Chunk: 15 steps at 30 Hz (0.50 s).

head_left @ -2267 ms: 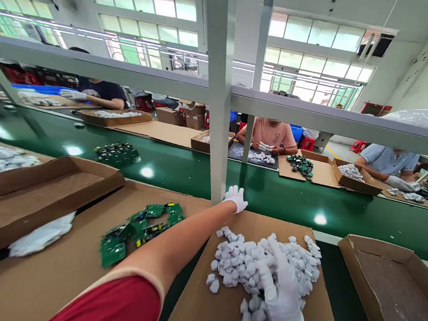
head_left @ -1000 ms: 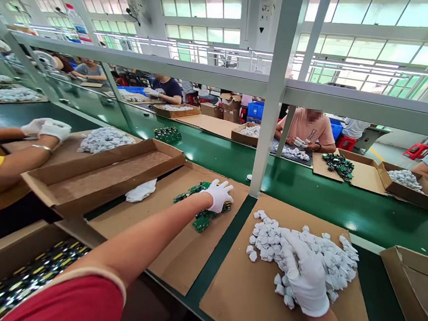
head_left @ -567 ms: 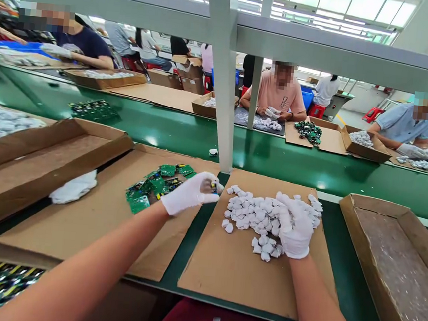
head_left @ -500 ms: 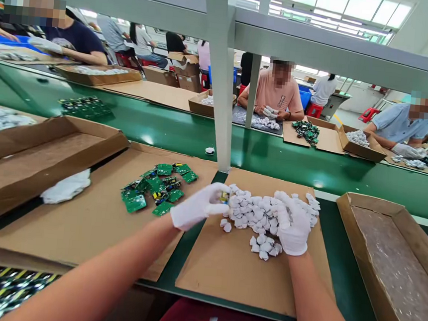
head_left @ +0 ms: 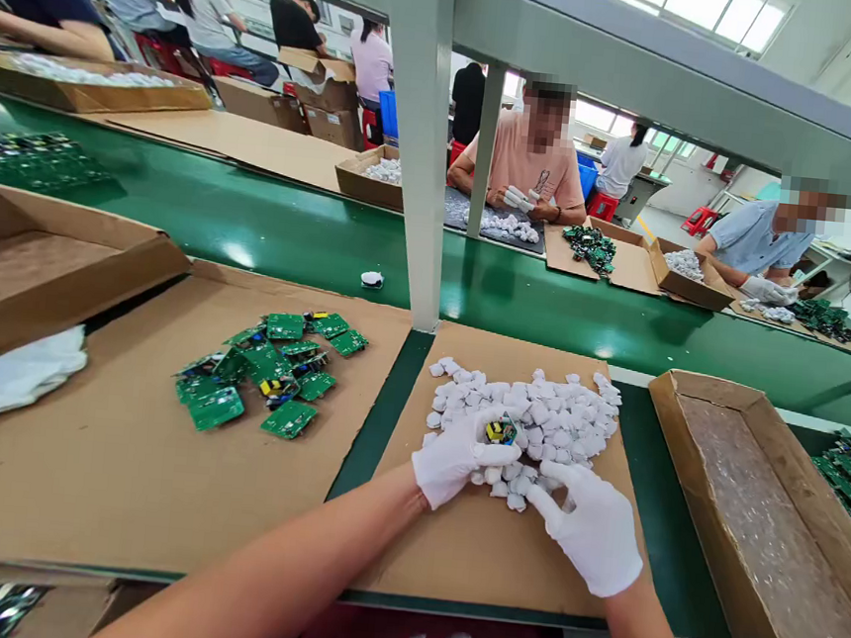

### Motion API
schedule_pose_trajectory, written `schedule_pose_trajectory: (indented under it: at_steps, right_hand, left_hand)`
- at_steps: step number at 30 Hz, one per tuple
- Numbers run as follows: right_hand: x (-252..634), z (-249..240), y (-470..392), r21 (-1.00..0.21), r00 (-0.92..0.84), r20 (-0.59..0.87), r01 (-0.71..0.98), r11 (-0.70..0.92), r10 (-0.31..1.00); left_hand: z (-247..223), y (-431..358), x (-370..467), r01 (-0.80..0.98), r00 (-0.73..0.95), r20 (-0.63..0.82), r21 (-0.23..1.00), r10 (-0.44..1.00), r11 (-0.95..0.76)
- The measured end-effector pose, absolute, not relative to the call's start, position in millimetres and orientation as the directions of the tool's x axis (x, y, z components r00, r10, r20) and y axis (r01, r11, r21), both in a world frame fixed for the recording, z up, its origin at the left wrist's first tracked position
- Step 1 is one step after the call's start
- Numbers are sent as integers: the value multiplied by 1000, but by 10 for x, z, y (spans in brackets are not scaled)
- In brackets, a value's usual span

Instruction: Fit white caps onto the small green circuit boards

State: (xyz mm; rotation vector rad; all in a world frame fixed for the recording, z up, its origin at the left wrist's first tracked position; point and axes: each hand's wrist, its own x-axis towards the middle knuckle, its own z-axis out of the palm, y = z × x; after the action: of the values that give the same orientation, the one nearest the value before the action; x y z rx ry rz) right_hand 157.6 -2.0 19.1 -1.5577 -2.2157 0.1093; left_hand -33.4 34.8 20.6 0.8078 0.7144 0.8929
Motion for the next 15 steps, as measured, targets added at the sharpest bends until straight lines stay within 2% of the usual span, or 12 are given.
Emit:
schedule_pose_trajectory:
  at_steps: [4,6,11,15]
  right_hand:
    - [1469,78,-55,-180,-255,232,937,299,939]
    - [1418,78,-59,-185,-265,229,933,309,937]
    - [1396,56,-52,-432,-160,283,859,275,946]
    - [1461,-21,-16,-532,-95,464,765,362,881]
  left_hand:
    - [224,323,-410,-374,473,-210,831,856,411]
    - [243,324,-434,-354,473,-219,840,854,412]
    - [252,340,-457,-330,493,-216,850,843,411]
    - [275,333,-453,-310,514,-245,840,822,445]
